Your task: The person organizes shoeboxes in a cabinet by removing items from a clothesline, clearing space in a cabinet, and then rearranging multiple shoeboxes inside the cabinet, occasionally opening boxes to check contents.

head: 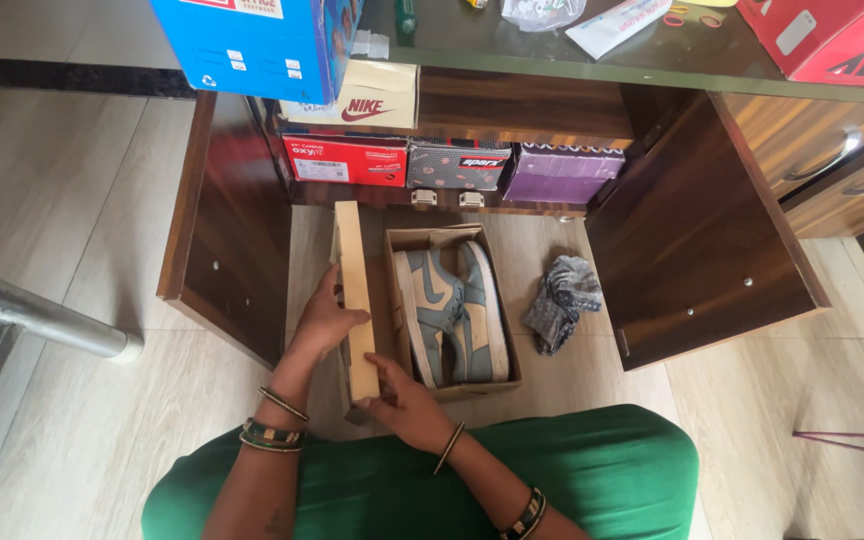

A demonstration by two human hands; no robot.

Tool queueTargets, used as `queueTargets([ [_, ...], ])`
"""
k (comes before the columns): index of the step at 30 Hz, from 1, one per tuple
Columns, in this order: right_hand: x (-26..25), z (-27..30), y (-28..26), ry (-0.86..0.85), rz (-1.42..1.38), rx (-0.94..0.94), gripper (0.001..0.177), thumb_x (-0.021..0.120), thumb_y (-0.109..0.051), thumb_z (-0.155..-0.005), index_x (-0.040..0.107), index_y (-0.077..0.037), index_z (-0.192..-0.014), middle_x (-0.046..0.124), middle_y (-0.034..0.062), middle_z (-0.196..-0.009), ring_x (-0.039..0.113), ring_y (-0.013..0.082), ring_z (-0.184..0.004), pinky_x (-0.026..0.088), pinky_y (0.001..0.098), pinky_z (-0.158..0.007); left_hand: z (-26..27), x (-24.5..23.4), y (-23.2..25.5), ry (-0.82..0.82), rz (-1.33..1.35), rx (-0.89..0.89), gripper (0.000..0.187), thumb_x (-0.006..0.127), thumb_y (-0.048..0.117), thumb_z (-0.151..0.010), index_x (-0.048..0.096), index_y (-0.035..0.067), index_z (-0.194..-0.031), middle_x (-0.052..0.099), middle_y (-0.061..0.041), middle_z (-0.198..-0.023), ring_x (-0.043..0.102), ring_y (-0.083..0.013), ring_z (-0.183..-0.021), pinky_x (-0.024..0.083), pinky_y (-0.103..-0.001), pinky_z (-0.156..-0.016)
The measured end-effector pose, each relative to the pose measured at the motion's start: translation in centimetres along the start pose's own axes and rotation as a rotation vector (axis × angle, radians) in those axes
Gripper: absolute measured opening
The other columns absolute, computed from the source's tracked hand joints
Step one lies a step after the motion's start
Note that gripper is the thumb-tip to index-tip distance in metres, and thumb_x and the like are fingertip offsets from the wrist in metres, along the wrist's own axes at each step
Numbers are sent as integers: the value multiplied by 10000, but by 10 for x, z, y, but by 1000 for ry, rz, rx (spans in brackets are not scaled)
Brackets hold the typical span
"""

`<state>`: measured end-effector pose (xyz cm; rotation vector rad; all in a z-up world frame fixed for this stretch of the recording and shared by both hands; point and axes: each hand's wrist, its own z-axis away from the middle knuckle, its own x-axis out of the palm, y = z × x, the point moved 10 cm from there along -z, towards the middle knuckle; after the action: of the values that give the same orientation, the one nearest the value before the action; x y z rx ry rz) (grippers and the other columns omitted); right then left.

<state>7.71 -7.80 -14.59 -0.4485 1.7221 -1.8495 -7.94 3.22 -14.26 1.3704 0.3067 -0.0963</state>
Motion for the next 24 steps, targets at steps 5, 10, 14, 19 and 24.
queueTargets([
  [5, -1, -5, 17, 46, -149, -31, 732, 698, -87, -953, 310, -81, -1574, 600, 191, -1427, 633, 208, -1275, 553, 342, -1010, 0, 3, 4, -14, -1, -15, 1013, 816, 65, -682, 305, 46, -1558, 673, -169, -1254, 693, -258, -1103, 564, -358, -918],
  [10, -10, -12, 33, 147, -154, 102, 939, 732, -35, -860, 156, -85, -1599, 709, 165, -1217, 699, 200, -1085, 560, 307, -936, 0, 4, 3, -14, -37, 41, 999, 837, 114, -706, 313, 40, -1553, 667, -171, -1282, 683, -247, -1130, 543, -351, -952],
  [14, -12, -23, 41, 169, -302, 145, 862, 713, -41, -908, 205, -43, -1605, 726, 152, -1196, 686, 163, -1065, 557, 293, -909, -5, 8, -5, -16, -21, 24, 984, 829, 129, -720, 311, 38, -1551, 665, -178, -1293, 673, -248, -1142, 539, -352, -951],
  [19, -15, -35, 49, 220, -560, 173, 586, 635, -60, -972, 459, 23, -1524, 708, 88, -1188, 677, 140, -1027, 564, 289, -872, -12, 13, -16, -19, 11, 20, 953, 836, 181, -769, 314, 19, -1550, 664, -172, -1298, 667, -244, -1164, 529, -347, -969],
  [24, -12, -30, 40, 201, -658, 159, 531, 581, -64, -985, 472, -9, -1502, 693, 75, -1184, 677, 139, -1021, 571, 295, -861, -22, 5, -42, 60, 152, -146, 808, 723, 390, -864, 416, 43, -1527, 696, -218, -1275, 671, -302, -1146, 520, -382, -957],
])
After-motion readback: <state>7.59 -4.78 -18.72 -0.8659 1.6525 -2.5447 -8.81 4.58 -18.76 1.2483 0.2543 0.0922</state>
